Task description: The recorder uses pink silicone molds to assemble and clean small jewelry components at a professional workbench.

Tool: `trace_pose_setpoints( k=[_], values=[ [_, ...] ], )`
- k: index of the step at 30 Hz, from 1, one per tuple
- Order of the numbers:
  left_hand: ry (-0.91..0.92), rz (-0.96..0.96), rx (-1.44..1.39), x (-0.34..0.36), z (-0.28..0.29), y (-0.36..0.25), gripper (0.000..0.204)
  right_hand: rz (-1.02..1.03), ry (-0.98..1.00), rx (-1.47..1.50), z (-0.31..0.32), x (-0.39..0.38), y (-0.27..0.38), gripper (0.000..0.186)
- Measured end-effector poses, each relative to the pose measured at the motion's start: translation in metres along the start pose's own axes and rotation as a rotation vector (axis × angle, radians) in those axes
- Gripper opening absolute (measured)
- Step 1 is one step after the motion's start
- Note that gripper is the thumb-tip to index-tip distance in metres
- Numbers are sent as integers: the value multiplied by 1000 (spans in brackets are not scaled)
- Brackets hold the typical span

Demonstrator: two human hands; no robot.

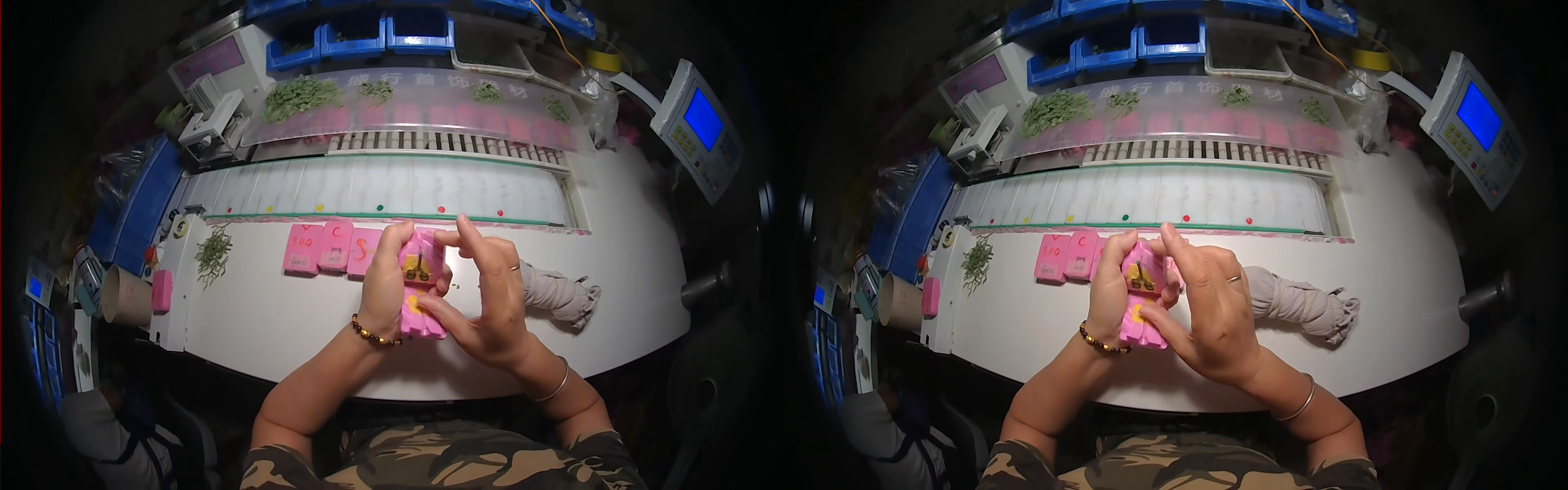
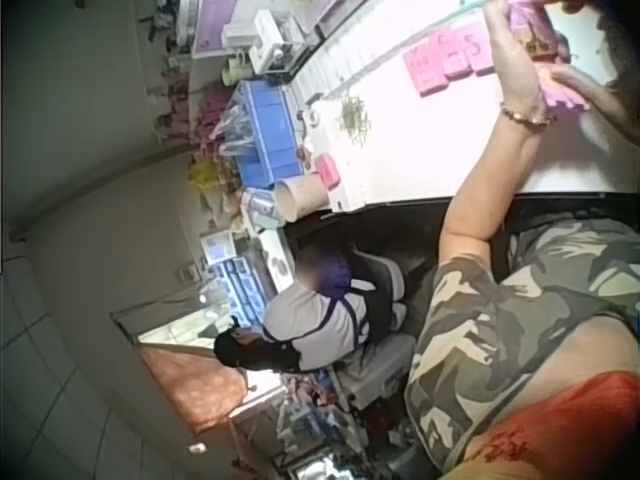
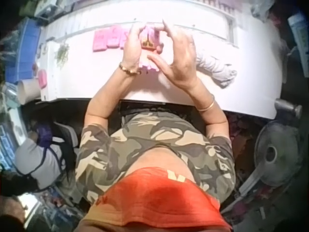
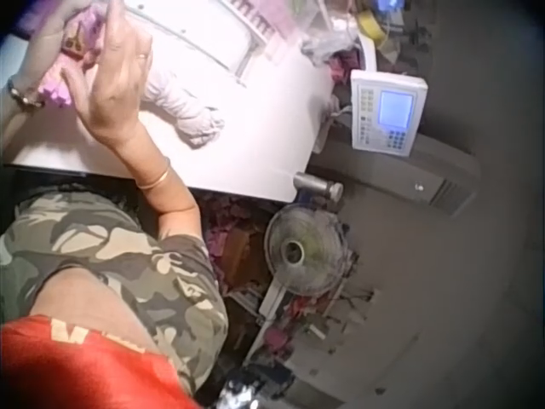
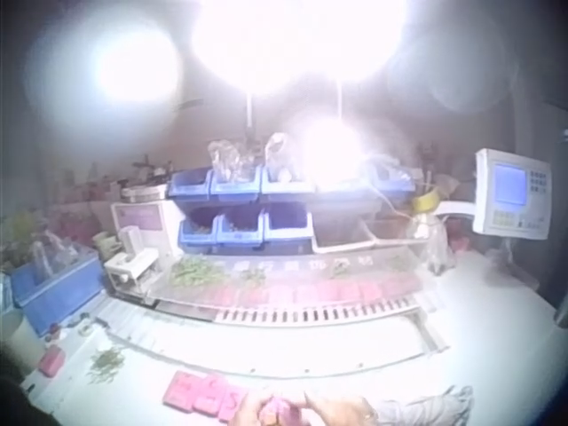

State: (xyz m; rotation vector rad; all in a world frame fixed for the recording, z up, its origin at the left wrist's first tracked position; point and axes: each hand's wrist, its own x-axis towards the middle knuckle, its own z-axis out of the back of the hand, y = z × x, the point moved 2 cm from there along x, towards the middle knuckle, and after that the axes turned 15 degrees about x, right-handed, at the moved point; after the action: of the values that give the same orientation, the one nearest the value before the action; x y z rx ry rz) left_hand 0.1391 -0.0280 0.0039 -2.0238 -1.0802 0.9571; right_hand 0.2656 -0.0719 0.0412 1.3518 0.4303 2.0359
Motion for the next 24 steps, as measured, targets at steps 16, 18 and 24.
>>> trace_pose_setpoints(
  k=[16, 18, 24],
  values=[
    [-143, -213, 60, 4, 7, 17, 25, -148, -13, 213, -3, -2, -3, 27],
    [-165, -305, 93, 7, 9, 16, 25, -174, -19, 272, -1, -1, 1, 25],
    [-24, -186, 81, 1, 4, -6, 40, -130, -266, 393, 22, 3, -4, 29]
  ],
)
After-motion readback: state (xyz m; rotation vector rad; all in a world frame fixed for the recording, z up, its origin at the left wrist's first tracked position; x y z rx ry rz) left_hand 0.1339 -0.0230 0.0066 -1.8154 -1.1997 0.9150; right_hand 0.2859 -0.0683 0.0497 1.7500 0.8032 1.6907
